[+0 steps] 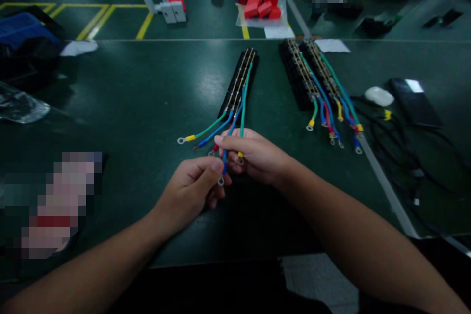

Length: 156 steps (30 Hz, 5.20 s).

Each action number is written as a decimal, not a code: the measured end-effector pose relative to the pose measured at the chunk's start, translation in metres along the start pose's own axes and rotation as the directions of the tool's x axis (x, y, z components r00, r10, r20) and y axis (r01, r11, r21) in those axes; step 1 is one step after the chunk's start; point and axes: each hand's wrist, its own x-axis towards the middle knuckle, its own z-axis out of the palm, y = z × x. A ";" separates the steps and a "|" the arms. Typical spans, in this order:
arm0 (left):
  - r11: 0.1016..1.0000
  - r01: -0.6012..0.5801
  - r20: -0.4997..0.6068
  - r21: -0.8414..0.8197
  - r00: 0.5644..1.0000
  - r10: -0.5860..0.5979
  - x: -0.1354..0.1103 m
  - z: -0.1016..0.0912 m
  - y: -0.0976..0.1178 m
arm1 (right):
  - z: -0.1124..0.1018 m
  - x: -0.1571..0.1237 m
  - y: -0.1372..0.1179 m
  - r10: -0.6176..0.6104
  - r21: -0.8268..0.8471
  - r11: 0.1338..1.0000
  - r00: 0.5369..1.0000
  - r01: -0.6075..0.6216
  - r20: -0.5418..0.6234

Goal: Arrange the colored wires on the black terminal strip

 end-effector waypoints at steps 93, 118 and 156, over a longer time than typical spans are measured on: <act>0.801 -0.404 -0.189 0.441 0.831 0.523 -0.005 0.001 0.003 | 0.005 0.001 0.016 -0.012 -0.236 0.971 0.998 0.025 0.054; 0.901 -0.301 -0.199 0.312 0.907 0.371 -0.005 0.001 0.007 | 0.004 0.002 0.015 -0.028 -0.337 0.940 0.997 0.052 0.075; 0.843 -0.312 -0.177 0.439 0.889 0.421 -0.004 -0.002 0.001 | 0.009 0.001 0.016 -0.048 -0.334 0.941 0.998 0.055 0.029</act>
